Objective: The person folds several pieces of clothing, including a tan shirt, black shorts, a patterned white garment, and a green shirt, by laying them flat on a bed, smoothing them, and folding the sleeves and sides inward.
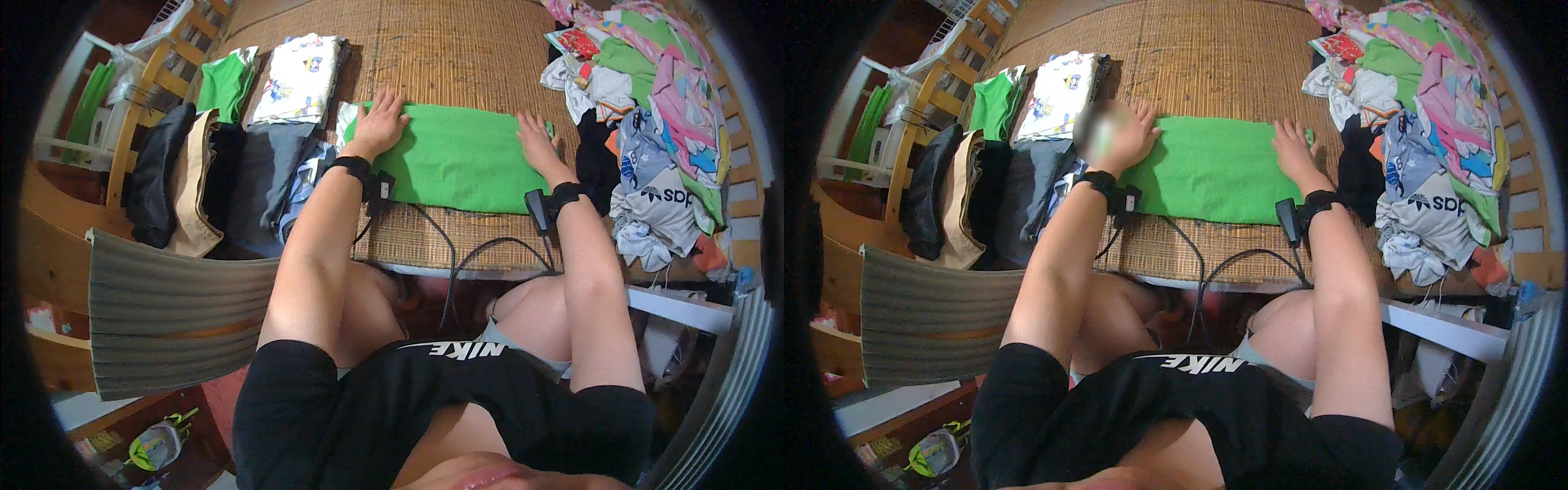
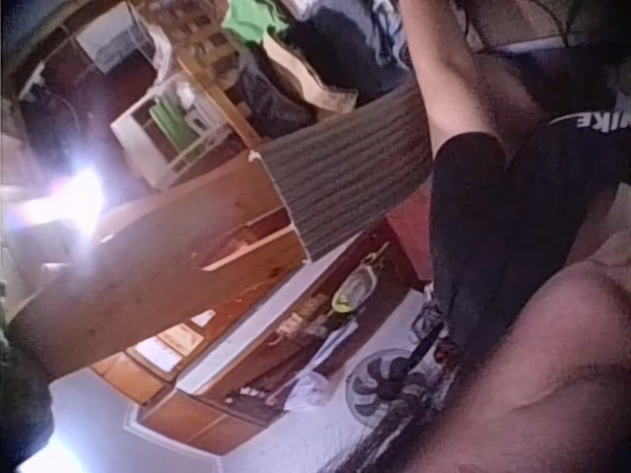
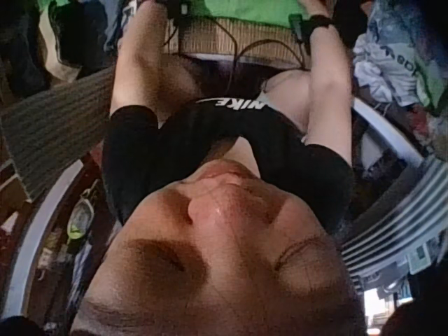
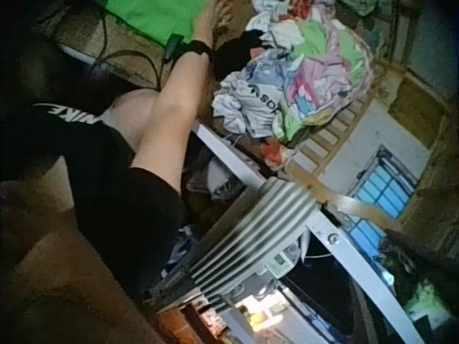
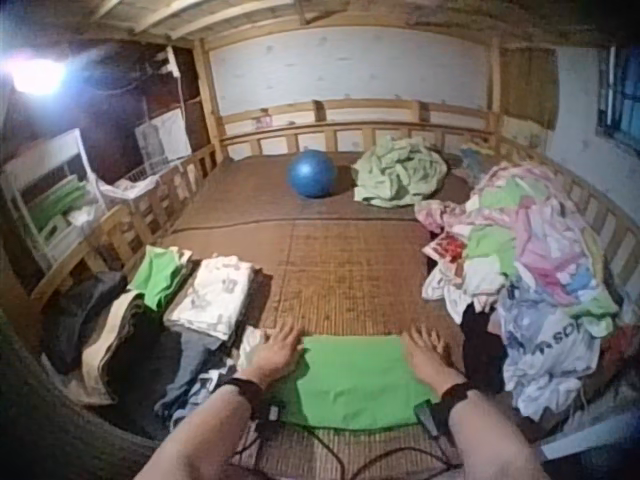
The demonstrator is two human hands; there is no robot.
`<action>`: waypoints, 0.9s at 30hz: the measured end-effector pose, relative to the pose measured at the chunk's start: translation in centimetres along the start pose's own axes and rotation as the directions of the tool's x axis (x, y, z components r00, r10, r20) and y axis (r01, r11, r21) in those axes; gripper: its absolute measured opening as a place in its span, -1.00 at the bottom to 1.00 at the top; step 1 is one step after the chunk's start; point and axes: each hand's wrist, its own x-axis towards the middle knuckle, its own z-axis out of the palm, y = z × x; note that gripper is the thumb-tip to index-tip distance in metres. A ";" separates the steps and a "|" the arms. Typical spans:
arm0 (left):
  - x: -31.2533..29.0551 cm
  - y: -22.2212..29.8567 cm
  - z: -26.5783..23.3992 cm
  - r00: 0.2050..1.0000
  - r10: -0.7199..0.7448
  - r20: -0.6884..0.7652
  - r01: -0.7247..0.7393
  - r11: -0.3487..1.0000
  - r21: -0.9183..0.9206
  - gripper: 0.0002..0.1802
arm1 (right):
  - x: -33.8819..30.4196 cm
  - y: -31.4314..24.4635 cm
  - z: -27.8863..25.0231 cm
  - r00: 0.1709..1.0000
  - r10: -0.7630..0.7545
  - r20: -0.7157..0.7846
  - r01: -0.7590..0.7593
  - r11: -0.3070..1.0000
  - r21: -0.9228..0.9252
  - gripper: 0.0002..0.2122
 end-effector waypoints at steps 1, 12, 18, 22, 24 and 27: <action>0.1 -0.5 -0.1 1.000 -0.005 -0.010 0.005 1.000 -0.001 -0.48 | 0.4 0.5 0.3 1.000 -0.004 0.020 0.003 0.997 0.071 -0.60; 1.4 -2.7 -4.5 0.952 -0.087 0.292 0.082 0.996 0.026 -0.63 | 1.7 -0.6 -5.0 0.973 0.069 0.221 -0.056 0.996 -0.065 -0.70; 2.2 -1.8 -11.8 0.971 -0.224 -0.079 0.228 0.972 0.053 -0.76 | 1.3 -3.1 -14.0 0.889 -0.121 -0.441 0.087 0.991 -0.097 -0.77; 1.3 -0.4 -13.3 0.940 -0.150 -0.308 0.147 0.989 -0.033 -0.84 | -0.3 -3.8 -17.1 0.796 -0.133 -0.590 0.056 0.988 -0.147 -0.78; -0.3 -0.7 -11.4 0.856 0.044 -0.515 0.010 0.995 0.102 -0.80 | -1.8 -4.0 -17.1 0.830 -0.199 -0.521 0.061 0.961 -0.268 -0.78; -3.5 -1.1 -7.9 0.982 0.034 -0.186 -0.023 0.998 0.059 -0.75 | -3.2 -3.0 -13.4 0.945 -0.236 -0.227 0.172 0.947 -0.271 -0.83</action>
